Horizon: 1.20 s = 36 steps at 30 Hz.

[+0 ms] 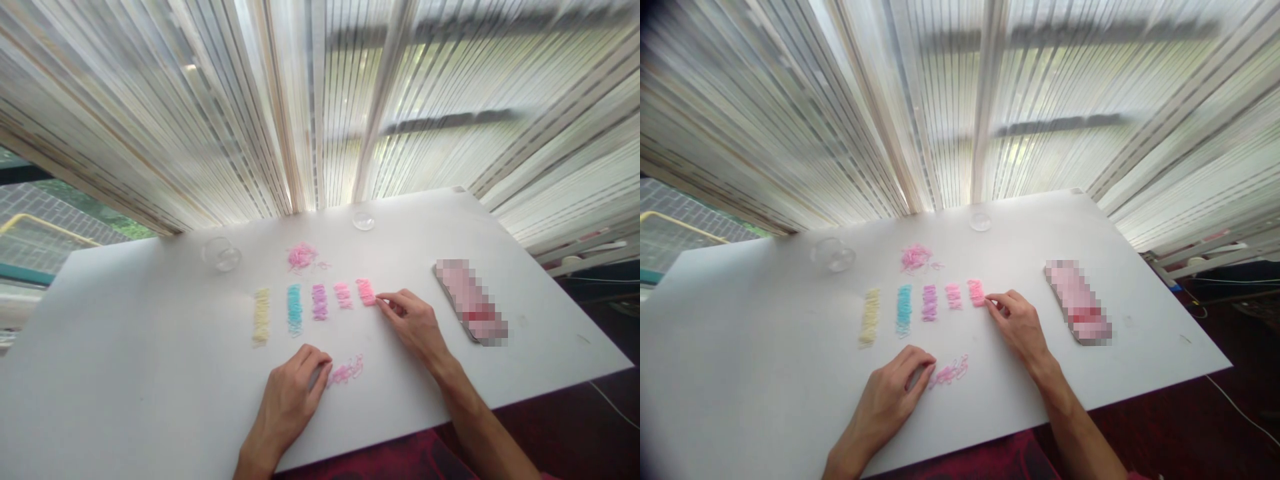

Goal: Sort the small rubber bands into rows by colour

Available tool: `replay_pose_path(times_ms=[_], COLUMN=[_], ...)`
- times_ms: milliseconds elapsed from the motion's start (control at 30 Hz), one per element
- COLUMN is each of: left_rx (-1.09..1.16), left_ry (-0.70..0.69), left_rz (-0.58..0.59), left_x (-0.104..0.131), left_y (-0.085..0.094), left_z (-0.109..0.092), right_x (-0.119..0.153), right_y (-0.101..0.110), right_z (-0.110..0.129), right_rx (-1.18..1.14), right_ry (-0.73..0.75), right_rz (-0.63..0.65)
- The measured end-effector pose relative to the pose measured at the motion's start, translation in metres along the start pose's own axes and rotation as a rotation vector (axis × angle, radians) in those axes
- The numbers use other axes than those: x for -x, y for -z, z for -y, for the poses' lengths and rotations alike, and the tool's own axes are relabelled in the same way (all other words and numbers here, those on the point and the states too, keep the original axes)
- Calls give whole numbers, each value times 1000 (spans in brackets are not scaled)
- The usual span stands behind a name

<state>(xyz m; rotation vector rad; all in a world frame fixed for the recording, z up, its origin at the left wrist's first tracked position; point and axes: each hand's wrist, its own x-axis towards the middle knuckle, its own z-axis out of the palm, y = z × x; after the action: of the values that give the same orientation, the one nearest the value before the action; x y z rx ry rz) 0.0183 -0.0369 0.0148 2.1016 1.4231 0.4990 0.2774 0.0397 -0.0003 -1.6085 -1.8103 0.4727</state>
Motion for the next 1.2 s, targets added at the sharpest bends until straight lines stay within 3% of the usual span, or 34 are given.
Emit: replay_pose_path(times_ms=[667, 800, 967, 1200], left_rx=[-4, -8, -27, -28], left_ry=[12, 28, 46, 10], left_rz=[45, 53, 68, 63], left_x=[8, 13, 15, 14], left_y=[1, 4, 6, 1], left_z=[2, 3, 0, -5], right_x=[11, 23, 45, 59], right_y=[4, 4, -1, -9], right_z=[0, 7, 26, 40], right_rx=[-15, -48, -184, -199], right_ry=[0, 78, 245, 311], right_rz=[-21, 57, 266, 429])
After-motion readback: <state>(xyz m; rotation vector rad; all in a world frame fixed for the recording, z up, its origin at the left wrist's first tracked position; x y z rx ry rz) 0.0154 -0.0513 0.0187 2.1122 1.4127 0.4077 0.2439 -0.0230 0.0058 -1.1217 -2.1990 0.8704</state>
